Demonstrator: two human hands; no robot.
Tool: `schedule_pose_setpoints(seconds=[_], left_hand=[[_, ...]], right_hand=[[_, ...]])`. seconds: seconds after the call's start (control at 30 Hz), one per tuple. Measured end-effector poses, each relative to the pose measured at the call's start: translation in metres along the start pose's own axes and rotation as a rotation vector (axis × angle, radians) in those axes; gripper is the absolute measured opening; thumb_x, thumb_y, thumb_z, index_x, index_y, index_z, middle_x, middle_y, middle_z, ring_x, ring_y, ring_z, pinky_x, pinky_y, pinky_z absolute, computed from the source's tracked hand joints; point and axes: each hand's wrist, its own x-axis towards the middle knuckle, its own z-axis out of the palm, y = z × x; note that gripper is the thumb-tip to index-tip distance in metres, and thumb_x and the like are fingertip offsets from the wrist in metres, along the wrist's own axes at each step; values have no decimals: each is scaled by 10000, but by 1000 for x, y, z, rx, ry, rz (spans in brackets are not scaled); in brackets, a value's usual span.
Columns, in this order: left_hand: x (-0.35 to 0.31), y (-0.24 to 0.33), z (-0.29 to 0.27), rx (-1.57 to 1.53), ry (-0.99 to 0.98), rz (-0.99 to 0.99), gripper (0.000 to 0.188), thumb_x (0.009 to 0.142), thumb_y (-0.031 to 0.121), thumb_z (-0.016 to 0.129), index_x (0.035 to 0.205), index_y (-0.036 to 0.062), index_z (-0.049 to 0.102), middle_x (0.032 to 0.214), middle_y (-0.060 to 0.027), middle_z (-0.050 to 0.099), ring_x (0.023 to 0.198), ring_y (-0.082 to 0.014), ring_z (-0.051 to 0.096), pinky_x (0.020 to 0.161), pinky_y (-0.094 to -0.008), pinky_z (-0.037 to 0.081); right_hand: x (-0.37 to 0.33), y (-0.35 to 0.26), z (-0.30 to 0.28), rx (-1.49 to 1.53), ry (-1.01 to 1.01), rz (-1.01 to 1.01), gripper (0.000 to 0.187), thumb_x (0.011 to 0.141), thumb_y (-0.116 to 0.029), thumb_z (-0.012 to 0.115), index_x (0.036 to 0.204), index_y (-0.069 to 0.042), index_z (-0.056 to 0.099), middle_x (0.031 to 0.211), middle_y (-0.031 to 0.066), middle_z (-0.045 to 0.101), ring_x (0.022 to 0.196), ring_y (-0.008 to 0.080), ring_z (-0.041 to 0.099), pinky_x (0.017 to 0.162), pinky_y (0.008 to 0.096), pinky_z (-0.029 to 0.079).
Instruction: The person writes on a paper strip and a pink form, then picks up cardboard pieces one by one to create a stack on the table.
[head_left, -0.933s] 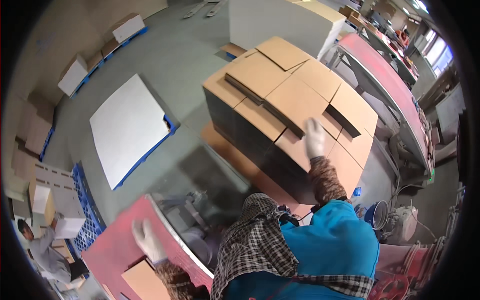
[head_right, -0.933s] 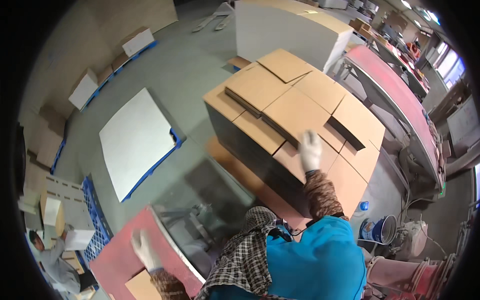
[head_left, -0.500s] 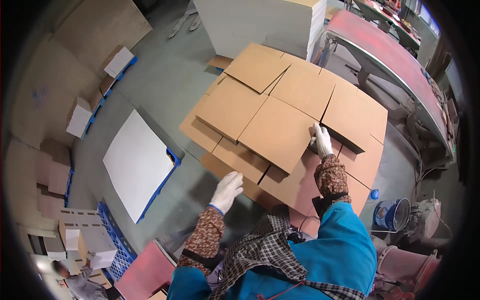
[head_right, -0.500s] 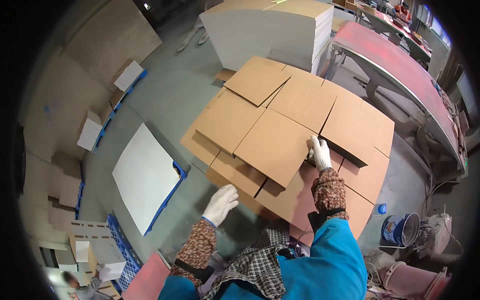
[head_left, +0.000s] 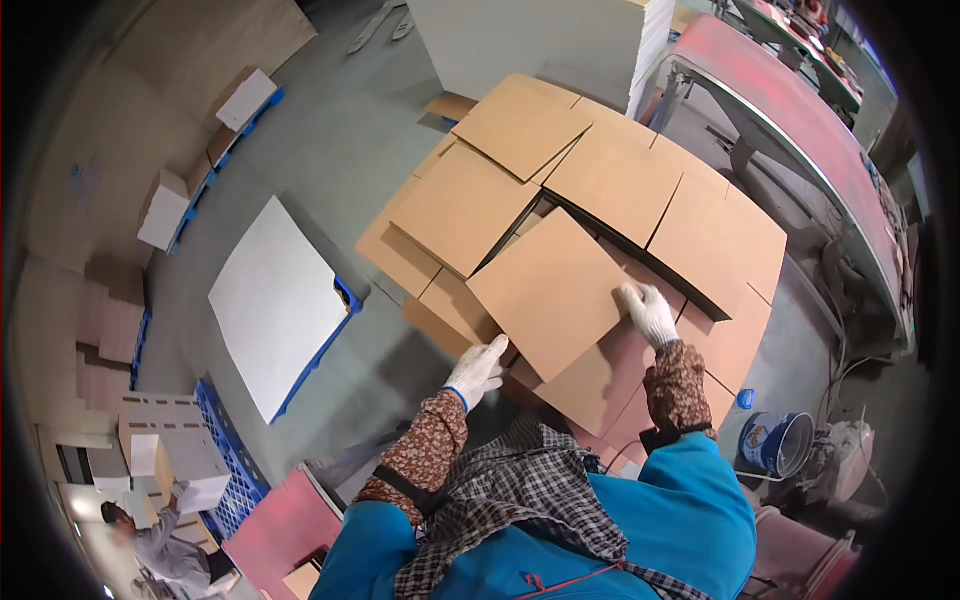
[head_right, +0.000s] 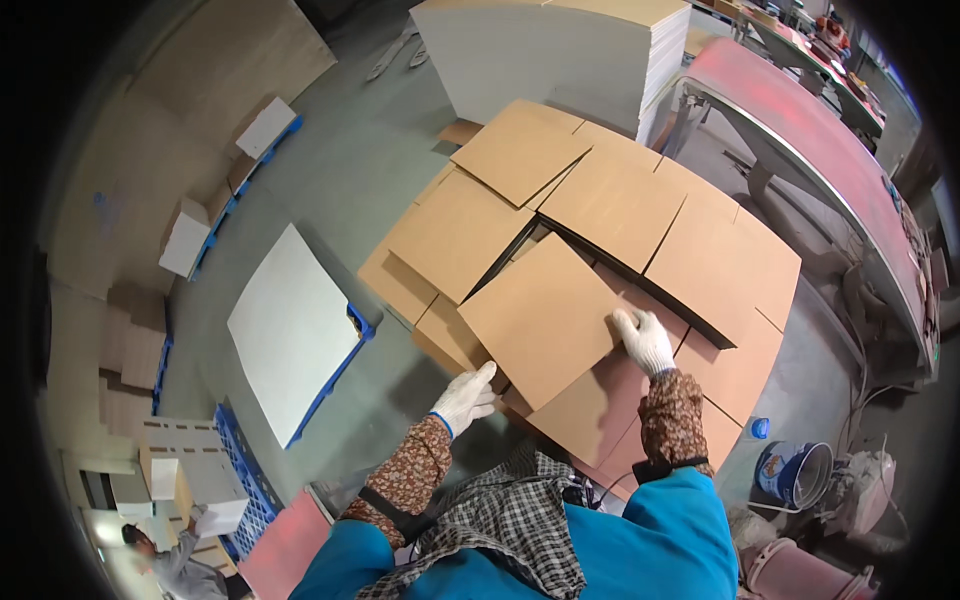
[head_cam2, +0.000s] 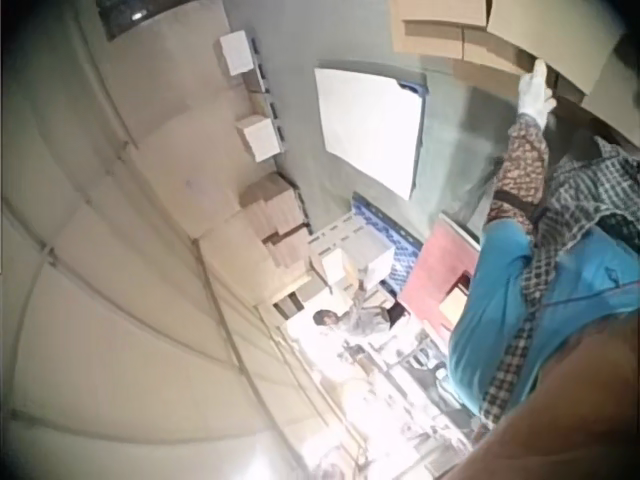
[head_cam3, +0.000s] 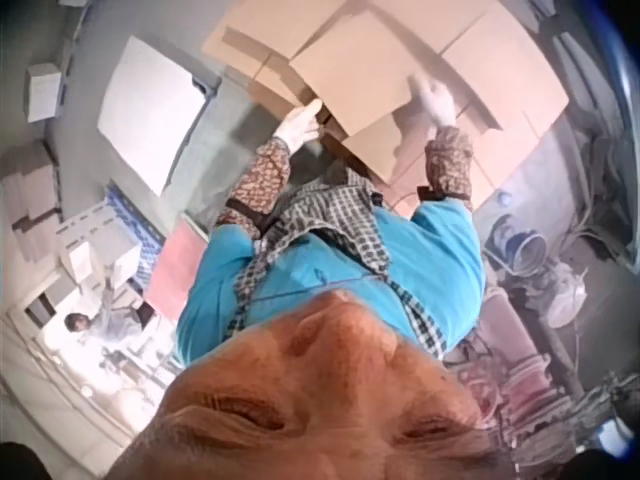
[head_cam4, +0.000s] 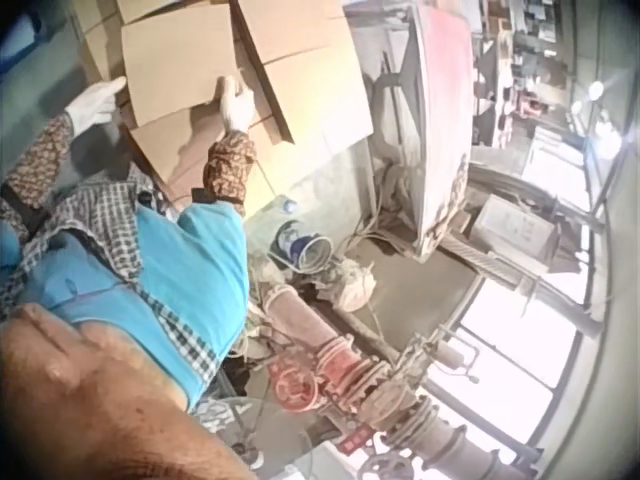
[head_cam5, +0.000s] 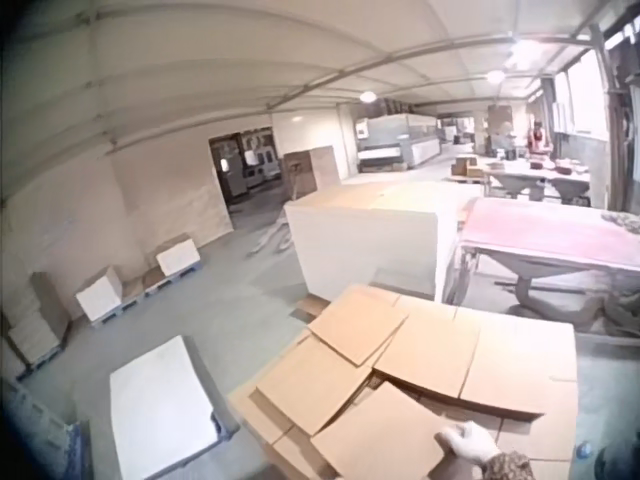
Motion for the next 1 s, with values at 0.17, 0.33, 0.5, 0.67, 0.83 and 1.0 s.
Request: schedule_pose_setpoints(seconds=[0.17,0.33,0.5,0.67,0.83,1.0], left_hand=[[-2,-30,-7,18,42,-20,894,965,569,718,1506,-76,417,1484,-213,532,1342,-291,553,1120,-461,466],[3,-39,-14,159,9,195,736,1018,512,672,1478,-42,523,1422,-139,626,1302,-234,585,1079,-373,488],[-64,-18,-11,95,66,88,701,996,526,679,1392,-50,624,1315,-158,703,1199,-217,667,1036,-350,514],[-93,-63,-30,87,209,13,871,860,709,715,1277,-56,720,1295,-218,715,1221,-288,660,1056,-364,496],[-193,-130,-72,-90,398,128,960,824,762,709,1304,-69,697,1323,-239,697,1253,-330,636,1064,-419,471],[-257,-255,-117,-459,636,154,866,861,692,733,1313,-47,704,1318,-220,704,1246,-311,646,1080,-393,478]], right_hand=[[-70,-10,-19,107,-358,144,689,1000,-602,583,1084,61,749,857,253,739,834,275,745,814,417,557],[-113,-19,-3,-39,-612,311,743,1000,-621,589,1234,76,696,1144,236,753,1122,323,717,990,417,531],[-115,-44,7,542,-503,262,547,1042,-441,621,1292,43,663,1192,135,729,1103,229,685,967,362,534],[-123,-73,20,878,-790,472,471,1078,-360,589,1350,21,635,1273,100,695,1142,185,664,976,331,539],[-176,-145,57,835,-1064,460,596,1065,-402,598,1478,18,514,1418,136,622,1253,262,620,1046,394,520],[-221,-198,169,526,-1412,149,577,1062,-393,599,1461,19,533,1390,137,640,1231,256,642,1017,384,541]])
